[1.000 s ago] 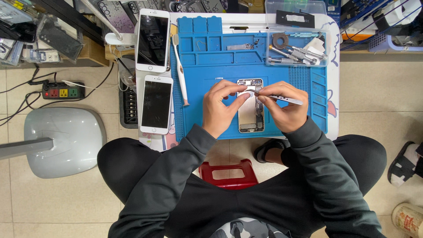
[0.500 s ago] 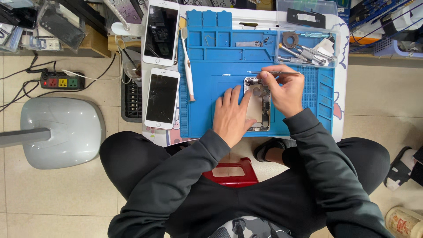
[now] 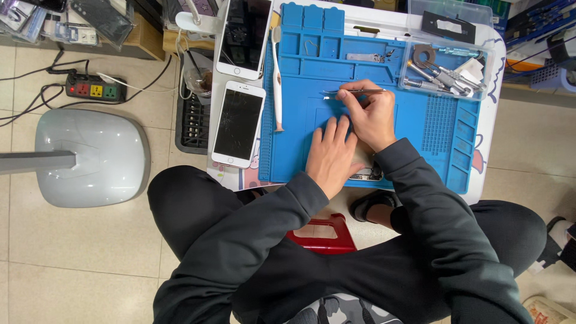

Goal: The person disassembles a white smartphone on a blue work mat, using a screwdriver to remove screws and tweezers to lift internal components. The person removes the battery and other parts, placing them on the mat.

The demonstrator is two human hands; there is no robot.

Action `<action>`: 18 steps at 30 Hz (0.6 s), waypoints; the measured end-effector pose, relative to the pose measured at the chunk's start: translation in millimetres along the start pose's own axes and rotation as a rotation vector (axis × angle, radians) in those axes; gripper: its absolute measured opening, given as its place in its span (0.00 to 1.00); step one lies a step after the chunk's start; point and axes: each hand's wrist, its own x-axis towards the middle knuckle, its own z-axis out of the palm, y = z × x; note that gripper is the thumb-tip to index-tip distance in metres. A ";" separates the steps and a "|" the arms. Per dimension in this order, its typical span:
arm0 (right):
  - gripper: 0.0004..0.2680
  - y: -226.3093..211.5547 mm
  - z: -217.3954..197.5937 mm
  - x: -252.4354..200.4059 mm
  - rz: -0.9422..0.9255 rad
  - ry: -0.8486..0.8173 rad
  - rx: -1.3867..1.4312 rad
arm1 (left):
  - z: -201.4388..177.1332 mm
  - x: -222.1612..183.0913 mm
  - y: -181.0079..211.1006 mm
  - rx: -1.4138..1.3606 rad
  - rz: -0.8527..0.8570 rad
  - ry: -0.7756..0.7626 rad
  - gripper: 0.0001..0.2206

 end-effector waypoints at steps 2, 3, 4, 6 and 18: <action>0.02 -2.2 1.8 -0.2 -0.009 -0.005 -0.006 | -2.0 -0.4 1.2 0.005 -0.008 -0.007 0.33; 0.02 -3.1 2.5 0.3 -0.019 -0.005 -0.011 | -3.1 0.2 1.6 0.014 -0.011 -0.015 0.33; 0.02 -4.2 3.0 1.2 -0.017 -0.007 -0.011 | -1.9 0.1 1.7 0.012 -0.013 -0.016 0.33; 0.02 -5.9 3.2 2.4 -0.029 -0.027 -0.016 | 1.0 0.2 2.6 0.028 -0.018 -0.019 0.33; 0.03 -16.3 2.6 6.7 -0.071 -0.072 -0.017 | -3.3 0.9 1.2 0.013 -0.008 -0.074 0.32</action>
